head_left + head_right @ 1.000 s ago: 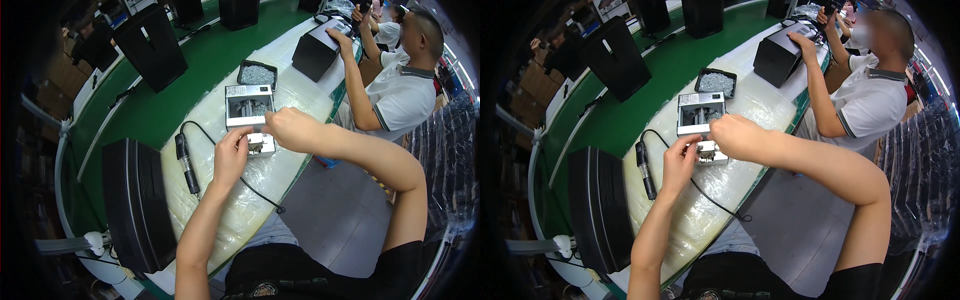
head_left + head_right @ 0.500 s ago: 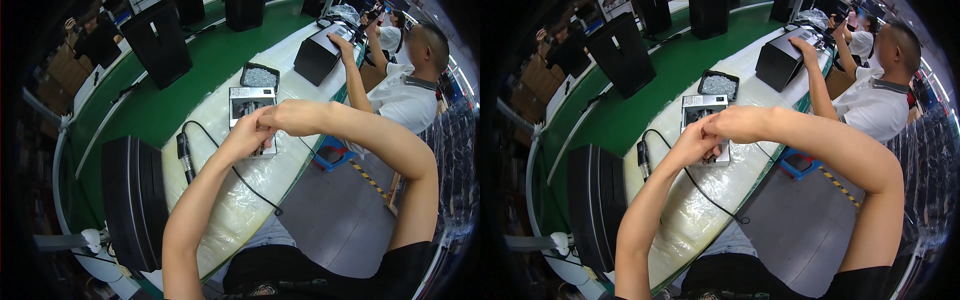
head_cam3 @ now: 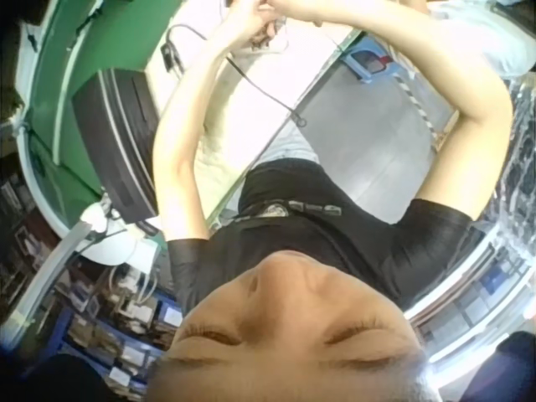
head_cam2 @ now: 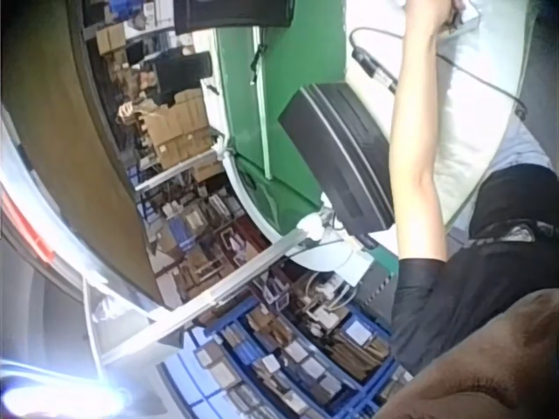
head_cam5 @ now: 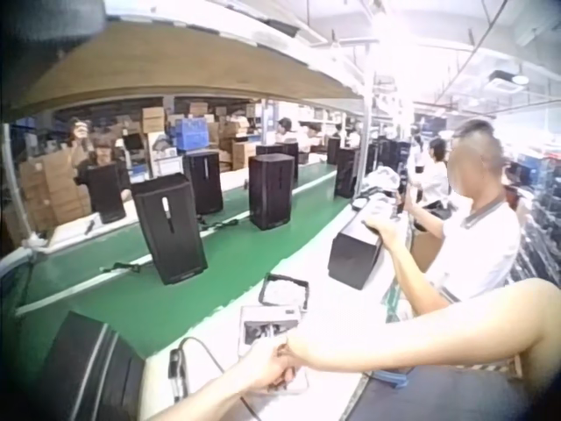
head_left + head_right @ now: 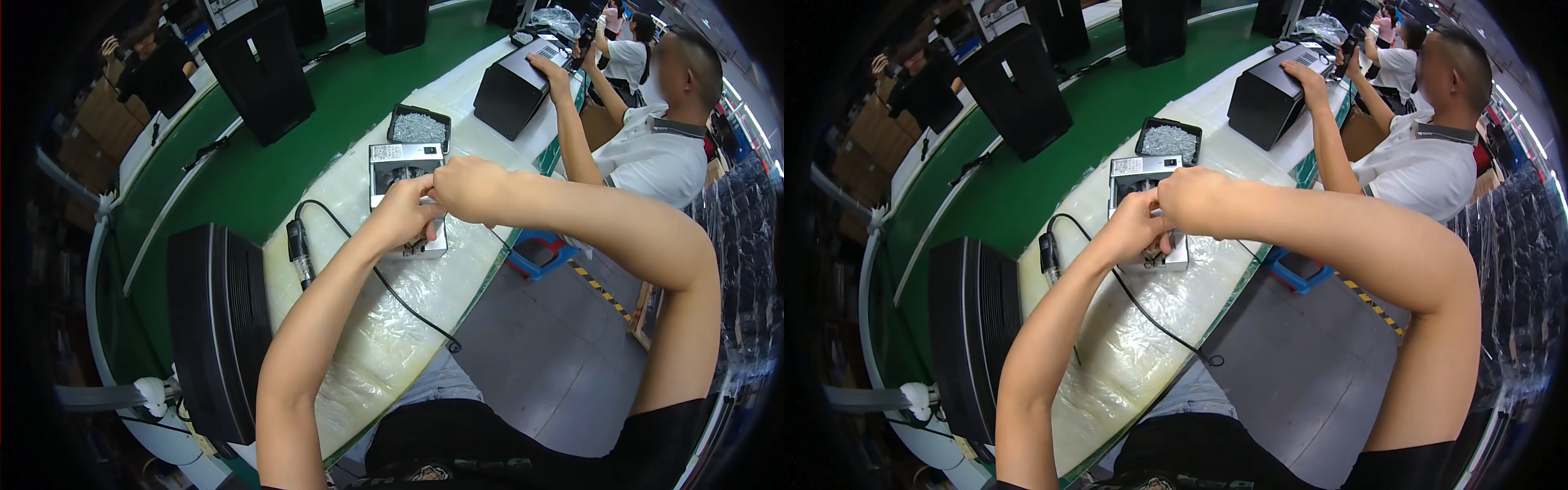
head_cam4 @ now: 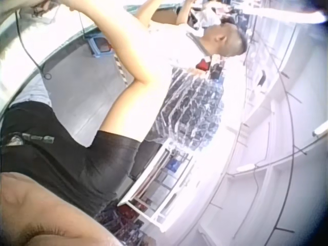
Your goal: The worker is using an automatic screw feeder machine and a power screwdriver to prepare and assemble electronic housings.
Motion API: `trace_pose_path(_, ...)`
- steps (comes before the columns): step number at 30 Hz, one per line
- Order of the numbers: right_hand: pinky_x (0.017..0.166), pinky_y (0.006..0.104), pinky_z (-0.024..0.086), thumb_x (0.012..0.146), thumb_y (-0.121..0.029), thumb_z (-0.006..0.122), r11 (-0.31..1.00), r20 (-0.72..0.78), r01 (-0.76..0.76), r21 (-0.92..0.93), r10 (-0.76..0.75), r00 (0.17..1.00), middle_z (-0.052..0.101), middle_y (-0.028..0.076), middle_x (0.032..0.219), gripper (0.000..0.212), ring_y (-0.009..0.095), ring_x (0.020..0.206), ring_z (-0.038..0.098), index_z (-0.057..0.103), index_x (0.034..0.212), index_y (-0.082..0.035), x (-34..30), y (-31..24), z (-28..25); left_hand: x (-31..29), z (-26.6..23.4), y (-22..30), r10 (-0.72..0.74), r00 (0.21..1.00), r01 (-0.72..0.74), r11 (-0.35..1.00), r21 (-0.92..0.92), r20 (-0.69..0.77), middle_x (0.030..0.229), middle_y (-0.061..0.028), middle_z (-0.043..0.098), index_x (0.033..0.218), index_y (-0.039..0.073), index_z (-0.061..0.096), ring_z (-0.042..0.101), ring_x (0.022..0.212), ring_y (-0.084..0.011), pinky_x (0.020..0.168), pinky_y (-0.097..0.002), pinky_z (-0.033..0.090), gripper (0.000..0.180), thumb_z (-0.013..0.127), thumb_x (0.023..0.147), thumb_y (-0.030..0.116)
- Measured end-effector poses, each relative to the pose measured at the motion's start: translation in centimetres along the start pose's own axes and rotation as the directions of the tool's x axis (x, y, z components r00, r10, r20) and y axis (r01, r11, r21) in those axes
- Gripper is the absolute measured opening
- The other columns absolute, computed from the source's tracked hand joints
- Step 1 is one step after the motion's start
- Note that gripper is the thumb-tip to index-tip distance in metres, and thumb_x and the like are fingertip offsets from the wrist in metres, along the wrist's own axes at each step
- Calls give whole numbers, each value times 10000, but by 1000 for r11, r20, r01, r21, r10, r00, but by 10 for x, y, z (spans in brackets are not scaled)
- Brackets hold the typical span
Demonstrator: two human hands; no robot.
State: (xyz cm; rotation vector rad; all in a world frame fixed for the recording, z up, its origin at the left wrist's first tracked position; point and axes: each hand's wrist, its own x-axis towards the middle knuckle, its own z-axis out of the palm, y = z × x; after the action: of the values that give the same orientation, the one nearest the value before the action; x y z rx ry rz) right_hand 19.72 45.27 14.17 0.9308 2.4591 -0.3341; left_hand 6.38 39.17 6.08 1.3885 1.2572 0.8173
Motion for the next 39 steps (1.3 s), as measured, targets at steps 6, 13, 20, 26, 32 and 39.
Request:
trace_pose_path(6, 749, 425, 593, 859, -59, 628, 958, -59, 240, -155, -252, 966, 725, 206, 890, 159, 357, 866, 728, 709, 985, -10, 1, 4, 3, -1, -9, 5, 4, 1000, -4, 999, -49, 14, 837, -45, 665, 1210, 3, 633, 644, 591, -110, 523, -268, 488, 309, 654, 904, -31)
trace_pose_path(13, 772, 438, 583, 832, -27, 654, 801, -273, 469, -372, -577, 770, 718, 199, 943, 333, 360, 882, 724, 579, 1153, 23, 8, 16, 23, -3, 16, -34, 181, 923, -153, 982, 109, -339, 848, -145, 705, 1168, 3, 655, 676, 676, -234, 643, -347, 533, 346, 738, 833, 20)
trace_pose_path(20, 798, 454, 562, 803, 19, 638, 895, -125, 348, -281, -393, 911, 695, 213, 970, 322, 377, 915, 704, 566, 1117, 19, -5, 16, 12, 3, 27, -24, 352, 876, -263, 922, 283, -331, 875, -163, 695, 1158, 10, 663, 682, 814, -312, 754, -390, 537, 367, 761, 808, 62)
trace_pose_path(26, 748, 468, 554, 844, 13, 613, 905, -354, 378, -196, -425, 833, 697, 223, 889, 294, 398, 861, 703, 531, 1124, 45, -6, 25, 27, -1, 7, -8, 120, 976, -129, 991, -36, -183, 852, -90, 703, 1353, 36, 575, 617, 523, -113, 537, -297, 518, 532, 714, 844, -33)
trace_pose_path(32, 748, 450, 579, 870, -93, 651, 972, -306, 232, -32, -230, 924, 702, 247, 982, 289, 394, 868, 717, 563, 1062, 105, -13, 6, 9, 7, 7, -27, 466, 844, -354, 857, 375, -267, 816, -73, 682, 1359, 36, 570, 642, 580, -124, 541, -299, 515, 549, 737, 838, -13)
trace_pose_path(39, 735, 435, 584, 853, -91, 654, 930, -279, 335, -148, -365, 889, 700, 221, 958, 284, 378, 844, 721, 570, 1066, 78, -15, 10, 22, 1, -2, -2, 69, 995, -74, 994, -81, -68, 826, -81, 660, 1458, 38, 474, 614, 609, -112, 548, -288, 513, 685, 725, 824, -31)
